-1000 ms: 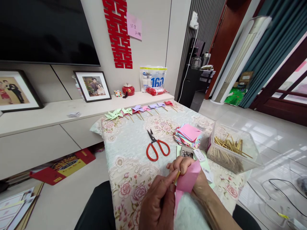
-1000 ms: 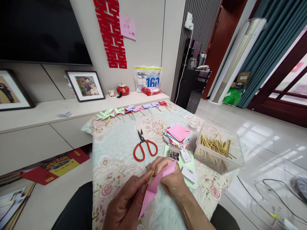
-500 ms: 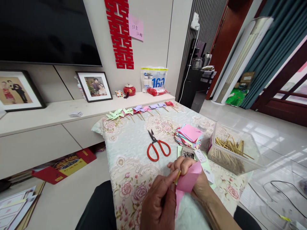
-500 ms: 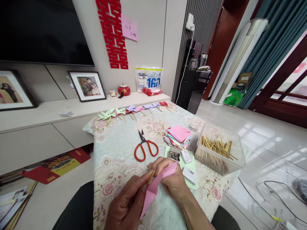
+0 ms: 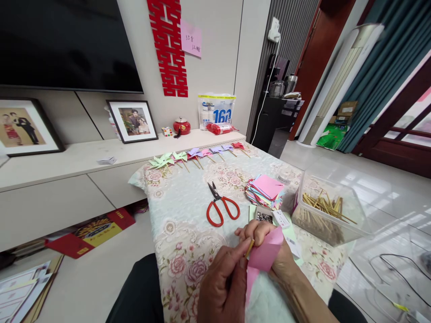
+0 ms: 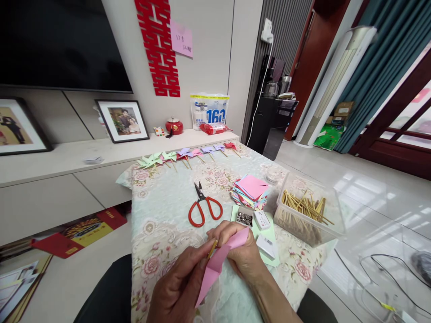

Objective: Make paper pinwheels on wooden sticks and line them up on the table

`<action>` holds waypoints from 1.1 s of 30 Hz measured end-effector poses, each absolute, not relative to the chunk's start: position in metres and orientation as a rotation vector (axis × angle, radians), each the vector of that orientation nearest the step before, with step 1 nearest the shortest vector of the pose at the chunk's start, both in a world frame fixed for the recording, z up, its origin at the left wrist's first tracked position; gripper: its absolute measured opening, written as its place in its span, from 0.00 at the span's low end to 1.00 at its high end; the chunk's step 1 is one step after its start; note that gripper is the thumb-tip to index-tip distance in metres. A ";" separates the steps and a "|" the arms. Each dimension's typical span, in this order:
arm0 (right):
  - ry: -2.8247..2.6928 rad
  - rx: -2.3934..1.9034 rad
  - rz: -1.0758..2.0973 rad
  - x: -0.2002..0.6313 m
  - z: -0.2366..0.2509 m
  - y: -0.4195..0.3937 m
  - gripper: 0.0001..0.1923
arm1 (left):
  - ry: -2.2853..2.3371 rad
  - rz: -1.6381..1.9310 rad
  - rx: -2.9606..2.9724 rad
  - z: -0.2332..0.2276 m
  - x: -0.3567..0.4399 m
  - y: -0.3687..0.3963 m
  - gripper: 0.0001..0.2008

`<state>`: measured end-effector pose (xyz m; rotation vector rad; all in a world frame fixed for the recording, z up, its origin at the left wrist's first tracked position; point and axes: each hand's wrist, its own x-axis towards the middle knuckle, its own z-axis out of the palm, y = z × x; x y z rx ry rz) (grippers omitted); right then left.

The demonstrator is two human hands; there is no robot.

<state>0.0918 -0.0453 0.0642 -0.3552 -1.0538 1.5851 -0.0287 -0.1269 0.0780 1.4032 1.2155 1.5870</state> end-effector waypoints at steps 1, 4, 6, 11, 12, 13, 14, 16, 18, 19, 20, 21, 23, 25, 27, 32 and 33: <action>-1.056 -0.353 1.590 0.092 0.064 -0.045 0.06 | 1.211 1.590 1.405 0.078 -0.029 -0.127 0.14; -1.068 -0.368 1.592 0.092 0.064 -0.045 0.06 | 1.215 1.606 1.429 0.076 -0.030 -0.127 0.14; -1.074 -0.382 1.591 0.092 0.065 -0.046 0.06 | 1.220 1.620 1.447 0.076 -0.031 -0.128 0.14; -1.074 -0.376 1.593 0.091 0.068 -0.047 0.06 | 1.212 1.649 1.466 0.074 -0.031 -0.128 0.16; -1.074 -0.371 1.592 0.091 0.068 -0.047 0.06 | 1.201 1.656 1.470 0.073 -0.031 -0.128 0.16; -1.074 -0.369 1.591 0.091 0.069 -0.047 0.06 | 1.188 1.664 1.475 0.073 -0.031 -0.128 0.17; -1.077 -0.365 1.588 0.091 0.069 -0.048 0.06 | 1.176 1.674 1.479 0.072 -0.030 -0.128 0.18; -1.086 -0.360 1.577 0.091 0.068 -0.048 0.06 | 1.162 1.696 1.482 0.072 -0.030 -0.127 0.19; -1.096 -0.359 1.568 0.092 0.067 -0.048 0.06 | 1.161 1.707 1.486 0.072 -0.029 -0.127 0.19; -1.098 -0.359 1.565 0.092 0.066 -0.048 0.06 | 1.163 1.710 1.489 0.072 -0.029 -0.127 0.19; -1.100 -0.358 1.564 0.092 0.066 -0.048 0.06 | 1.163 1.711 1.492 0.072 -0.029 -0.127 0.19; -1.100 -0.359 1.565 0.092 0.065 -0.048 0.06 | 1.162 1.709 1.495 0.072 -0.029 -0.127 0.19; -1.099 -0.362 1.565 0.093 0.064 -0.048 0.06 | 1.158 1.705 1.492 0.073 -0.029 -0.127 0.19; -1.095 -0.366 1.561 0.093 0.064 -0.047 0.06 | 1.152 1.700 1.471 0.074 -0.029 -0.128 0.18; -1.088 -0.367 1.557 0.092 0.063 -0.047 0.05 | 1.163 1.684 1.439 0.075 -0.029 -0.128 0.17; -1.090 -0.355 1.565 0.091 0.062 -0.046 0.05 | 1.206 1.647 1.418 0.075 -0.030 -0.129 0.15; -1.093 -0.358 1.568 0.091 0.062 -0.046 0.05 | 1.203 1.655 1.424 0.075 -0.030 -0.129 0.15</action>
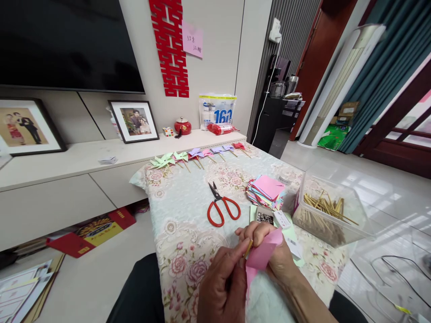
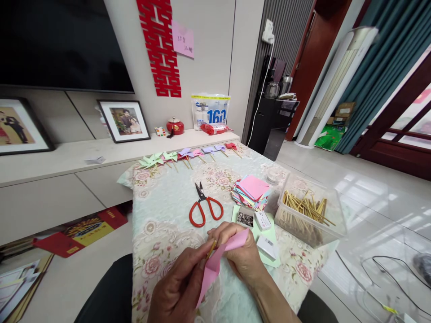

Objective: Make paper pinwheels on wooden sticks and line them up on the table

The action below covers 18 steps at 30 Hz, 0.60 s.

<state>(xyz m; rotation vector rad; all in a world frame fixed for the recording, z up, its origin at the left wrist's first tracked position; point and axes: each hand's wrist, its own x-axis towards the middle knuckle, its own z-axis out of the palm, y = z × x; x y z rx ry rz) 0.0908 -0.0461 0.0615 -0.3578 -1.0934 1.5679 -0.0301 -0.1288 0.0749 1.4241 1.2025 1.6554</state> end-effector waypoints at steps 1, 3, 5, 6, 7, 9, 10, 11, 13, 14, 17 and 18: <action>-1.096 -0.362 1.568 0.091 0.062 -0.046 0.05 | 1.198 1.668 1.430 0.075 -0.030 -0.129 0.15; -1.102 -0.367 1.563 0.091 0.062 -0.047 0.06 | 1.192 1.690 1.440 0.074 -0.030 -0.129 0.16; -1.110 -0.370 1.555 0.091 0.063 -0.047 0.06 | 1.191 1.699 1.452 0.075 -0.029 -0.129 0.16; -1.112 -0.371 1.553 0.091 0.063 -0.047 0.06 | 1.193 1.703 1.458 0.074 -0.029 -0.128 0.16; -1.111 -0.370 1.552 0.091 0.063 -0.047 0.05 | 1.199 1.706 1.464 0.074 -0.029 -0.128 0.16; -1.106 -0.370 1.551 0.091 0.064 -0.047 0.05 | 1.210 1.715 1.472 0.074 -0.028 -0.128 0.16; -1.105 -0.370 1.551 0.091 0.064 -0.047 0.05 | 1.211 1.719 1.474 0.074 -0.028 -0.128 0.16; -1.105 -0.370 1.552 0.091 0.064 -0.047 0.05 | 1.207 1.721 1.474 0.073 -0.028 -0.128 0.16; -1.108 -0.368 1.551 0.091 0.064 -0.047 0.05 | 1.196 1.717 1.468 0.073 -0.028 -0.128 0.16; -1.110 -0.368 1.550 0.091 0.065 -0.047 0.05 | 1.196 1.712 1.463 0.073 -0.028 -0.128 0.16; -1.111 -0.377 1.550 0.091 0.065 -0.047 0.06 | 1.219 1.690 1.442 0.073 -0.029 -0.128 0.15; -1.110 -0.380 1.550 0.091 0.065 -0.047 0.06 | 1.228 1.682 1.435 0.073 -0.029 -0.128 0.14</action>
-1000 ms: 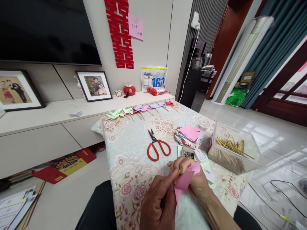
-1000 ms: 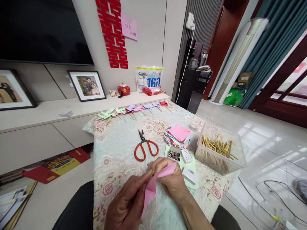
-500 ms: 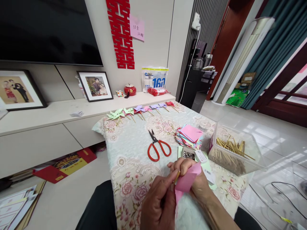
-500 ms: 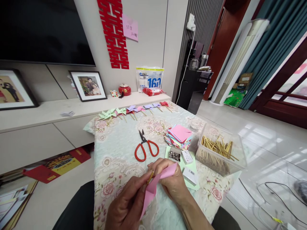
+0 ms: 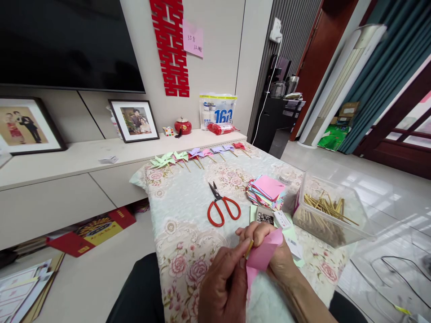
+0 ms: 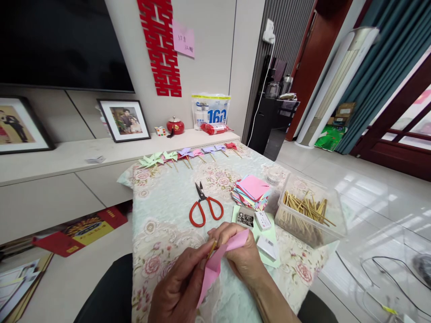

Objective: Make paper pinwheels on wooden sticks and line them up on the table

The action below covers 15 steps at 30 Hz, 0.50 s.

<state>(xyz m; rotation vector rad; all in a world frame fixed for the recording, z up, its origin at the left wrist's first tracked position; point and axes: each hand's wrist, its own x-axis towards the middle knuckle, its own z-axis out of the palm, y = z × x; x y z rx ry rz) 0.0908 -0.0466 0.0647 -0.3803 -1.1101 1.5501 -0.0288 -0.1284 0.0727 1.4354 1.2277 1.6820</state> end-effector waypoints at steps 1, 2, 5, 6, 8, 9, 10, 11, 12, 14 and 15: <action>-1.109 -0.383 1.551 0.091 0.064 -0.046 0.06 | 1.234 1.673 1.430 0.073 -0.029 -0.128 0.14; -1.108 -0.383 1.553 0.091 0.064 -0.046 0.05 | 1.238 1.664 1.425 0.073 -0.030 -0.128 0.14; -1.110 -0.381 1.561 0.091 0.063 -0.046 0.06 | 1.239 1.643 1.419 0.073 -0.031 -0.128 0.14; -1.110 -0.384 1.566 0.091 0.063 -0.046 0.06 | 1.234 1.640 1.422 0.073 -0.031 -0.128 0.14; -1.107 -0.392 1.565 0.091 0.063 -0.046 0.06 | 1.220 1.638 1.432 0.074 -0.032 -0.128 0.14; -1.104 -0.399 1.563 0.091 0.063 -0.046 0.07 | 1.215 1.639 1.438 0.074 -0.032 -0.128 0.14; -1.102 -0.405 1.559 0.092 0.063 -0.046 0.07 | 1.209 1.641 1.443 0.075 -0.032 -0.128 0.15; -1.103 -0.407 1.556 0.092 0.063 -0.046 0.07 | 1.203 1.644 1.446 0.075 -0.032 -0.128 0.15; -1.106 -0.407 1.554 0.092 0.063 -0.046 0.07 | 1.199 1.648 1.449 0.075 -0.032 -0.128 0.15; -1.112 -0.409 1.553 0.092 0.062 -0.046 0.07 | 1.190 1.655 1.456 0.075 -0.032 -0.128 0.15; -1.114 -0.412 1.553 0.092 0.062 -0.046 0.06 | 1.186 1.655 1.463 0.075 -0.032 -0.128 0.16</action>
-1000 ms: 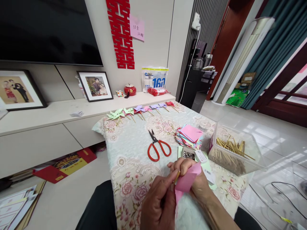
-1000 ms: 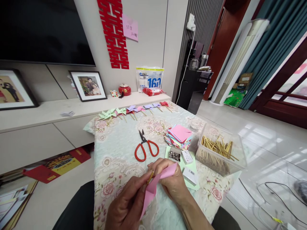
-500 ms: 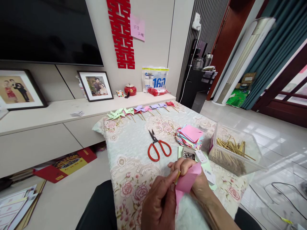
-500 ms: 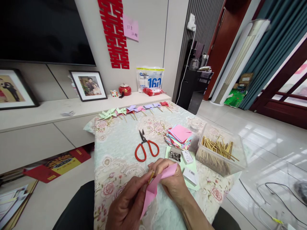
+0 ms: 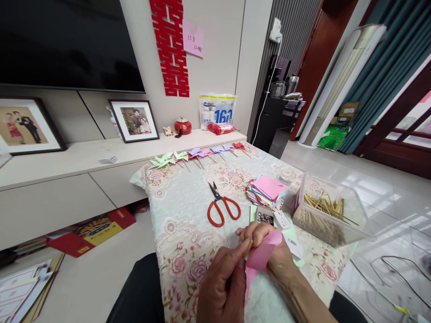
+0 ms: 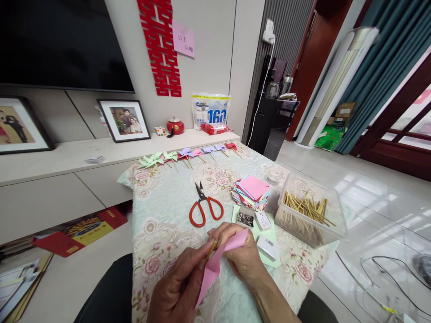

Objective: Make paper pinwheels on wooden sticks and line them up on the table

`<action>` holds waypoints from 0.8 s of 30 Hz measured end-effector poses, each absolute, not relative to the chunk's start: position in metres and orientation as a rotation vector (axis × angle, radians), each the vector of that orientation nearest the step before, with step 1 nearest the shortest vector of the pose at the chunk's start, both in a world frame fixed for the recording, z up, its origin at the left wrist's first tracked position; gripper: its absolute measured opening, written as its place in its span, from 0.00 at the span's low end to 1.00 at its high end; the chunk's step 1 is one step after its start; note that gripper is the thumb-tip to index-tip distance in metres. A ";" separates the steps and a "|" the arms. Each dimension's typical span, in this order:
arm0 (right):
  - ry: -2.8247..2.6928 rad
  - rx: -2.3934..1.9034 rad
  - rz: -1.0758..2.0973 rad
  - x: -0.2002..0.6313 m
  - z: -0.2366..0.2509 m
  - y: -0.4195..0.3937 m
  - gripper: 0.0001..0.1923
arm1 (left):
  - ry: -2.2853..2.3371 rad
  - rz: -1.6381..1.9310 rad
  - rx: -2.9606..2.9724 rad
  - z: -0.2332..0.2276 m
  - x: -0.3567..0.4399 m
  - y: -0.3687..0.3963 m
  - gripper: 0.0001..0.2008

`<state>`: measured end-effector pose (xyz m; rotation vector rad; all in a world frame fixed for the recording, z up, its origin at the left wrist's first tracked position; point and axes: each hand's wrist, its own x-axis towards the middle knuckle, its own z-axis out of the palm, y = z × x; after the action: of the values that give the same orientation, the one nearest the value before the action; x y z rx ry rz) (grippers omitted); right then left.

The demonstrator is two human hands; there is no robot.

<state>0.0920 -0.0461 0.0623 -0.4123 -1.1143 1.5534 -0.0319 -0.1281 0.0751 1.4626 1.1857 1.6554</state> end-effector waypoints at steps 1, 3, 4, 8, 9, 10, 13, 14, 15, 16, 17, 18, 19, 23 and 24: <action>-1.116 -0.418 1.552 0.092 0.062 -0.046 0.06 | 1.183 1.654 1.470 0.075 -0.032 -0.128 0.16; -1.121 -0.430 1.546 0.092 0.063 -0.046 0.06 | 1.184 1.654 1.487 0.074 -0.033 -0.128 0.16; -1.125 -0.430 1.543 0.092 0.063 -0.046 0.06 | 1.187 1.656 1.494 0.074 -0.033 -0.129 0.16; -1.131 -0.419 1.547 0.092 0.063 -0.046 0.06 | 1.207 1.651 1.515 0.074 -0.034 -0.129 0.17; -1.134 -0.418 1.550 0.092 0.063 -0.047 0.06 | 1.210 1.644 1.520 0.074 -0.034 -0.129 0.18; -1.141 -0.417 1.550 0.093 0.062 -0.047 0.06 | 1.213 1.637 1.524 0.074 -0.034 -0.129 0.18; -1.160 -0.418 1.547 0.094 0.062 -0.048 0.06 | 1.206 1.644 1.534 0.073 -0.034 -0.130 0.19; -1.161 -0.422 1.544 0.094 0.062 -0.048 0.06 | 1.202 1.654 1.535 0.073 -0.033 -0.130 0.19; -1.159 -0.426 1.540 0.093 0.062 -0.049 0.06 | 1.199 1.662 1.534 0.072 -0.033 -0.130 0.19; -1.153 -0.430 1.536 0.093 0.063 -0.049 0.06 | 1.197 1.668 1.531 0.071 -0.032 -0.130 0.19; -1.146 -0.434 1.531 0.093 0.063 -0.049 0.06 | 1.197 1.670 1.525 0.071 -0.032 -0.129 0.19; -1.140 -0.436 1.527 0.092 0.063 -0.048 0.06 | 1.197 1.667 1.515 0.070 -0.031 -0.129 0.19; -1.134 -0.435 1.526 0.092 0.064 -0.048 0.06 | 1.195 1.663 1.504 0.070 -0.031 -0.129 0.18; -1.124 -0.425 1.536 0.091 0.066 -0.047 0.07 | 1.175 1.643 1.458 0.070 -0.030 -0.128 0.17; -1.120 -0.426 1.541 0.091 0.066 -0.048 0.07 | 1.174 1.642 1.449 0.070 -0.030 -0.127 0.17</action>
<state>0.0905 -0.0477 0.0665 -0.4258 -1.1196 1.5406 -0.0304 -0.1274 0.0703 1.4490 1.1745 1.6422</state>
